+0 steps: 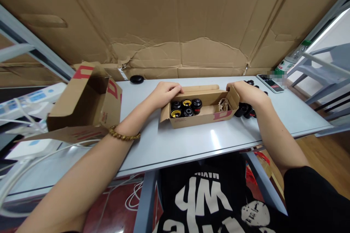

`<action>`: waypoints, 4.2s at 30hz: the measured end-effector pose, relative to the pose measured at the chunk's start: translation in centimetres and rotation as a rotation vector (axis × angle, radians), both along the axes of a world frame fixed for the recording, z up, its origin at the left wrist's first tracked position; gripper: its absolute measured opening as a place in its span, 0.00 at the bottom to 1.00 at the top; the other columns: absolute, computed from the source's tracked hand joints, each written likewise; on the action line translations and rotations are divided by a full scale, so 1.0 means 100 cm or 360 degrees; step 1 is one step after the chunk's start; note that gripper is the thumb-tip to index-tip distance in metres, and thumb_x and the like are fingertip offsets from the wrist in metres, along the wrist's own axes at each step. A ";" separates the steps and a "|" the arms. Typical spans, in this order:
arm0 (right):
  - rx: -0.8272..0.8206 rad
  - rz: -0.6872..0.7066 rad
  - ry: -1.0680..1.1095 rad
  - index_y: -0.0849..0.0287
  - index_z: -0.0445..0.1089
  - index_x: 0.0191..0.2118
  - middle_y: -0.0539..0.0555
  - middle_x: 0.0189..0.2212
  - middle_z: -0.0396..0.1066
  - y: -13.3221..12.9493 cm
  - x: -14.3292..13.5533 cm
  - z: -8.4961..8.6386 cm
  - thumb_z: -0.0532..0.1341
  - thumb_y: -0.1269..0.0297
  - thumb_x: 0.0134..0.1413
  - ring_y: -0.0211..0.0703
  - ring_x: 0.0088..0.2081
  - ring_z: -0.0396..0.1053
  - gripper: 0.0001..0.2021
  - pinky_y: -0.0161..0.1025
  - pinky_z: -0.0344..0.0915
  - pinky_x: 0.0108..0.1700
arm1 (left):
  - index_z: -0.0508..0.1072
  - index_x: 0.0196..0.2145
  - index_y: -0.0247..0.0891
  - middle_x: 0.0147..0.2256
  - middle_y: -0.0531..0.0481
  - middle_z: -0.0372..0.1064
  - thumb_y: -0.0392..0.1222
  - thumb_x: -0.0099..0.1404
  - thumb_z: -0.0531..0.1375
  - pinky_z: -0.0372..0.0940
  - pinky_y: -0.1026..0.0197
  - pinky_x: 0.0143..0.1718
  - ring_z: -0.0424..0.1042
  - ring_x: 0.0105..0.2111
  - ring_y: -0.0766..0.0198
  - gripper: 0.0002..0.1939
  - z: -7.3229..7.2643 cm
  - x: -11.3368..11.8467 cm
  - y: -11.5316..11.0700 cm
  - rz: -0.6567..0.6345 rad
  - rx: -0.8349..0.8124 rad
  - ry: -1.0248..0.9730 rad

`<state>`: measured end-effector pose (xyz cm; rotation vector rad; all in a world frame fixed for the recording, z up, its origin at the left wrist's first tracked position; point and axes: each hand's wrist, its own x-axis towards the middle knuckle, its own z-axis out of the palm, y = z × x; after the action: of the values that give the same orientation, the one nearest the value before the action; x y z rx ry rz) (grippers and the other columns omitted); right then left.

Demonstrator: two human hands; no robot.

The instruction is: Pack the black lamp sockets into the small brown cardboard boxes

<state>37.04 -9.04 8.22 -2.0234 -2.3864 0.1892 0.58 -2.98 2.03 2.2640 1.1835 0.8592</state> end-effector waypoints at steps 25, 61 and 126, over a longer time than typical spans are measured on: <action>0.0577 0.0890 0.1073 0.57 0.71 0.62 0.61 0.54 0.84 -0.041 -0.086 0.003 0.63 0.57 0.73 0.54 0.46 0.84 0.17 0.49 0.79 0.50 | 0.86 0.34 0.37 0.37 0.46 0.87 0.61 0.72 0.54 0.67 0.54 0.45 0.80 0.40 0.50 0.29 -0.003 0.000 0.003 -0.0017 -0.0002 0.0010; 0.0398 0.0751 0.1233 0.57 0.80 0.58 0.61 0.57 0.87 -0.022 -0.069 -0.022 0.65 0.53 0.72 0.60 0.57 0.84 0.18 0.56 0.77 0.64 | 0.86 0.34 0.40 0.37 0.45 0.87 0.58 0.72 0.55 0.69 0.51 0.49 0.81 0.42 0.49 0.25 -0.001 0.002 -0.002 0.0037 -0.0040 -0.0020; 0.0362 0.0869 0.1113 0.60 0.81 0.62 0.63 0.58 0.87 -0.019 -0.068 -0.026 0.62 0.50 0.72 0.64 0.59 0.83 0.24 0.60 0.74 0.66 | 0.87 0.35 0.40 0.39 0.45 0.88 0.58 0.73 0.55 0.71 0.53 0.51 0.81 0.43 0.51 0.26 0.000 0.001 -0.002 0.0098 -0.0014 0.0006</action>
<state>30.19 -10.95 5.58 -0.9423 -2.2615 0.4989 0.65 -3.15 2.05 2.2337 1.2620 0.8712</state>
